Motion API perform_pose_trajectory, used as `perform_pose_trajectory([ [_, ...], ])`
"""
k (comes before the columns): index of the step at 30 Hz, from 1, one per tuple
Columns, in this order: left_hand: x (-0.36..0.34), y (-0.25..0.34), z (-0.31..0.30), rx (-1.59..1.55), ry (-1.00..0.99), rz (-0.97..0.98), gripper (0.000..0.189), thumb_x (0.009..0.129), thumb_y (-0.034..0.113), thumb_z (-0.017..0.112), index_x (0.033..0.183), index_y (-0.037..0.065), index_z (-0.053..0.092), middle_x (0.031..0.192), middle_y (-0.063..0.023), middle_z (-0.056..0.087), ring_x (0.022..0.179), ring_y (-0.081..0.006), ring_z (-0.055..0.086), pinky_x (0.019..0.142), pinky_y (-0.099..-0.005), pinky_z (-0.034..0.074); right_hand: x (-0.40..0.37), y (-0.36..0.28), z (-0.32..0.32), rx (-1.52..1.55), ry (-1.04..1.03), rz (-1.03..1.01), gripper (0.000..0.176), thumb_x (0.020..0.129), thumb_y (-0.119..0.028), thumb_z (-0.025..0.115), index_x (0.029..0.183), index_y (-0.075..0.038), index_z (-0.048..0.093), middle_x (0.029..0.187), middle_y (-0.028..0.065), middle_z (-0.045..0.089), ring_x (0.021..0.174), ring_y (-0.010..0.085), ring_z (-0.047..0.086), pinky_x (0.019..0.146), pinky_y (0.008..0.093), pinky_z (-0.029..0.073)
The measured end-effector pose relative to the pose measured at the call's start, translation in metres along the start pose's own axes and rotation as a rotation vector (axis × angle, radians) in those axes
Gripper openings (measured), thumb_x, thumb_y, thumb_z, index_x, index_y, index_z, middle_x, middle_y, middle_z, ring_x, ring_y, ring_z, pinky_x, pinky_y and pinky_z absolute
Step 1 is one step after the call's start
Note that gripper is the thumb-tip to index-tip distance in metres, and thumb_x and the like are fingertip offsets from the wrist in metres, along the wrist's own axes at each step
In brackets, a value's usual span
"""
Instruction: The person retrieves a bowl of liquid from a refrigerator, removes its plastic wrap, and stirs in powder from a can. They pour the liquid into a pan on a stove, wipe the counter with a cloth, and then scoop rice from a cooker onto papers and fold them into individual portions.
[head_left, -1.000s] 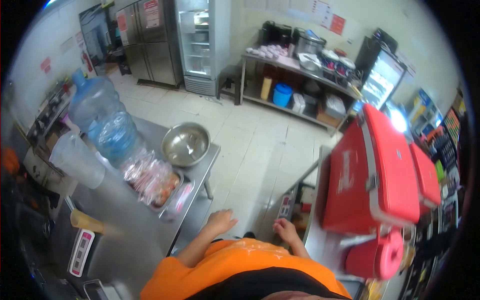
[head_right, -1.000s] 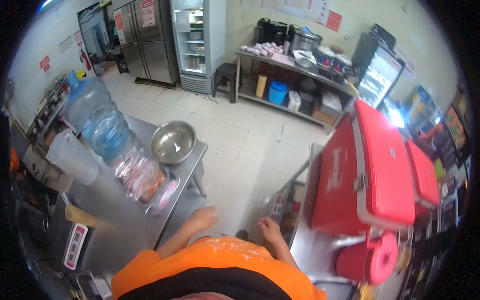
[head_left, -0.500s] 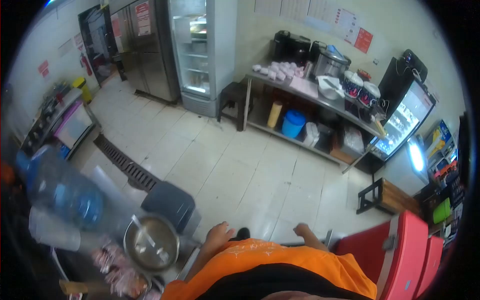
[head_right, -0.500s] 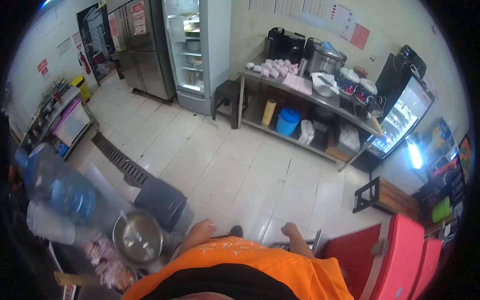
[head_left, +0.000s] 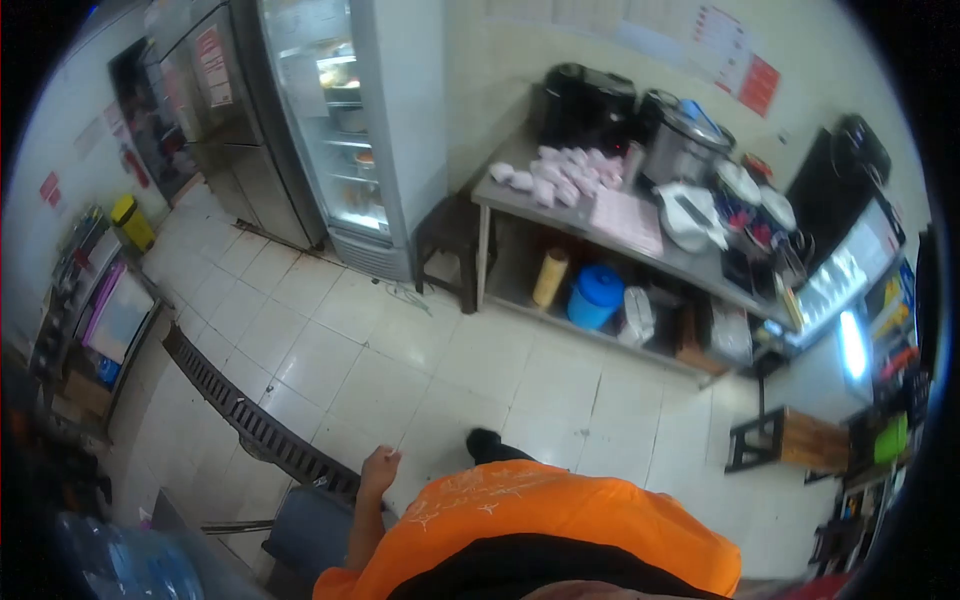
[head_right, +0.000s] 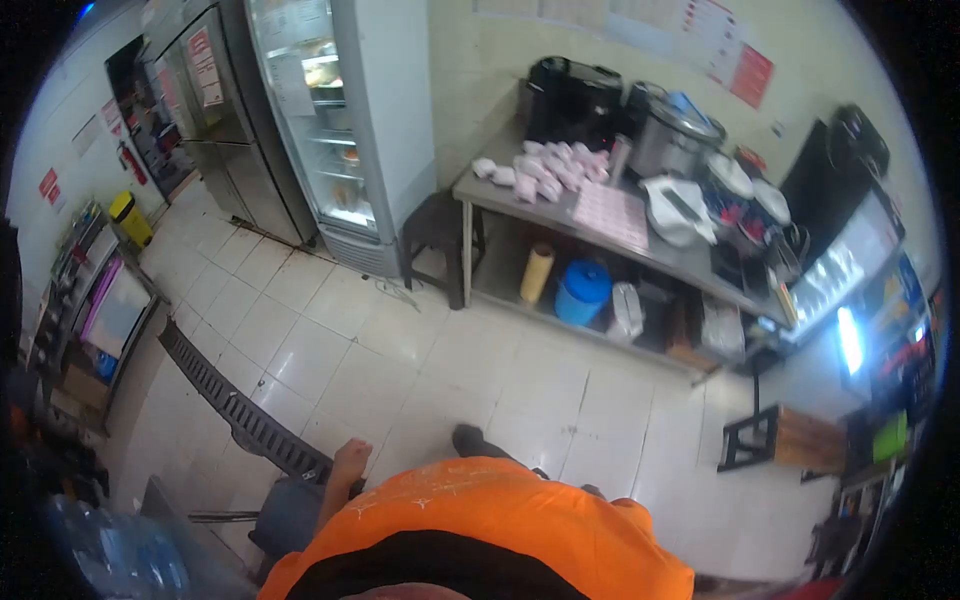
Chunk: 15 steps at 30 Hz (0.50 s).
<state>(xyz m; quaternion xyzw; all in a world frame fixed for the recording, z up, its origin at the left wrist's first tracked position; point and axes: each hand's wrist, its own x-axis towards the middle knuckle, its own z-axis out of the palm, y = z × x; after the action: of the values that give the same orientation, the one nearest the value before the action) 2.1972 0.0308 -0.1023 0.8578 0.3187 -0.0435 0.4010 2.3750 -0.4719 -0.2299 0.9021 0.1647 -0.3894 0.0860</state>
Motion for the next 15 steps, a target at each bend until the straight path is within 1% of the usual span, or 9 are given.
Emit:
perform_pose_trajectory([
  [2, 0.038, -0.095, 0.027, 0.383, -0.02, 0.223, 0.049, 0.082, 0.041, 0.053, 0.106, -0.001, 0.057, 0.101, -0.0237, 0.06, 0.096, -0.0372, 0.057, 0.082, -0.0416, 0.045, 0.067, -0.023, -0.082, -0.036, 0.027, -0.028, 0.03, 0.08, -0.034, 0.049, 0.091, -0.01, 0.064, 0.092, 0.0121, 0.064, 0.089, 0.0289, 0.06, 0.076, 0.0407, 0.048],
  [3, 0.054, -0.112, 0.023, 0.374, 0.013, 0.179, 0.049, 0.082, 0.041, 0.053, 0.106, -0.001, 0.057, 0.101, -0.0237, 0.06, 0.096, -0.0372, 0.057, 0.082, -0.0416, 0.045, 0.1, -0.045, -0.116, -0.056, 0.032, -0.057, 0.03, 0.08, -0.034, 0.05, 0.092, -0.01, 0.064, 0.092, 0.0113, 0.064, 0.089, 0.0284, 0.06, 0.076, 0.0405, 0.048],
  [5, 0.015, -0.184, 0.058, 0.27, 0.017, -0.41, 0.046, 0.082, 0.039, 0.051, 0.1, -0.001, 0.061, 0.101, -0.0227, 0.06, 0.097, -0.0375, 0.056, 0.083, -0.0402, 0.045, 0.245, -0.071, -0.149, 0.015, 0.011, -0.139, 0.044, 0.084, -0.04, 0.041, 0.089, -0.003, 0.066, 0.1, 0.0192, 0.061, 0.094, 0.0373, 0.058, 0.084, 0.0425, 0.046],
  [6, 0.017, -0.194, 0.061, 0.197, 0.006, -0.702, 0.045, 0.082, 0.039, 0.05, 0.098, -0.001, 0.063, 0.101, -0.0221, 0.061, 0.098, -0.0377, 0.056, 0.084, -0.0396, 0.045, 0.26, -0.094, -0.222, -0.23, 0.08, -0.411, 0.046, 0.084, -0.04, 0.04, 0.09, -0.002, 0.066, 0.103, 0.019, 0.061, 0.097, 0.0364, 0.057, 0.087, 0.0429, 0.043],
  [7, -0.004, -0.204, 0.063, 0.169, 0.022, -0.75, 0.045, 0.082, 0.039, 0.05, 0.098, -0.001, 0.063, 0.101, -0.0221, 0.061, 0.098, -0.0377, 0.056, 0.084, -0.0396, 0.045, 0.29, -0.13, -0.281, -0.379, 0.148, -0.458, 0.045, 0.084, -0.039, 0.04, 0.093, -0.002, 0.065, 0.103, 0.0192, 0.061, 0.099, 0.0357, 0.056, 0.088, 0.0437, 0.042],
  [8, -0.033, -0.216, 0.065, 0.158, 0.387, -0.119, 0.044, 0.083, 0.036, 0.046, 0.099, -0.003, 0.063, 0.101, -0.0216, 0.061, 0.098, -0.0371, 0.057, 0.084, -0.038, 0.045, 0.305, -0.17, -0.342, -0.277, 0.262, -0.433, 0.043, 0.085, -0.035, 0.039, 0.095, -0.002, 0.064, 0.104, 0.0195, 0.06, 0.098, 0.0352, 0.057, 0.087, 0.0447, 0.043],
  [9, -0.031, -0.217, 0.072, 0.147, 0.402, -0.161, 0.044, 0.083, 0.036, 0.046, 0.099, -0.003, 0.063, 0.101, -0.0216, 0.061, 0.098, -0.0371, 0.057, 0.084, -0.038, 0.045, 0.332, -0.21, -0.398, -0.515, 0.433, -0.559, 0.026, 0.079, -0.026, 0.047, 0.078, -0.009, 0.067, 0.086, 0.0137, 0.064, 0.081, 0.0317, 0.061, 0.071, 0.0443, 0.048],
  [11, -0.023, -0.205, 0.056, 0.119, -0.544, -0.792, 0.041, 0.086, 0.033, 0.044, 0.098, -0.002, 0.063, 0.101, -0.0212, 0.061, 0.098, -0.0357, 0.057, 0.084, -0.0384, 0.045, 0.317, -0.296, -0.506, 0.0, 0.591, -0.584, 0.024, 0.076, -0.027, 0.054, 0.082, -0.006, 0.065, 0.088, 0.0147, 0.064, 0.082, 0.0319, 0.061, 0.072, 0.0418, 0.048],
  [15, 0.064, -0.225, 0.038, 0.284, -0.132, -0.617, 0.041, 0.087, 0.032, 0.043, 0.098, -0.002, 0.063, 0.101, -0.021, 0.06, 0.098, -0.0354, 0.057, 0.084, -0.0391, 0.045, 0.338, -0.459, -0.66, 0.402, 0.634, -0.739, 0.026, 0.078, -0.026, 0.057, 0.085, -0.002, 0.063, 0.084, 0.0157, 0.064, 0.079, 0.0305, 0.062, 0.069, 0.0371, 0.048],
])
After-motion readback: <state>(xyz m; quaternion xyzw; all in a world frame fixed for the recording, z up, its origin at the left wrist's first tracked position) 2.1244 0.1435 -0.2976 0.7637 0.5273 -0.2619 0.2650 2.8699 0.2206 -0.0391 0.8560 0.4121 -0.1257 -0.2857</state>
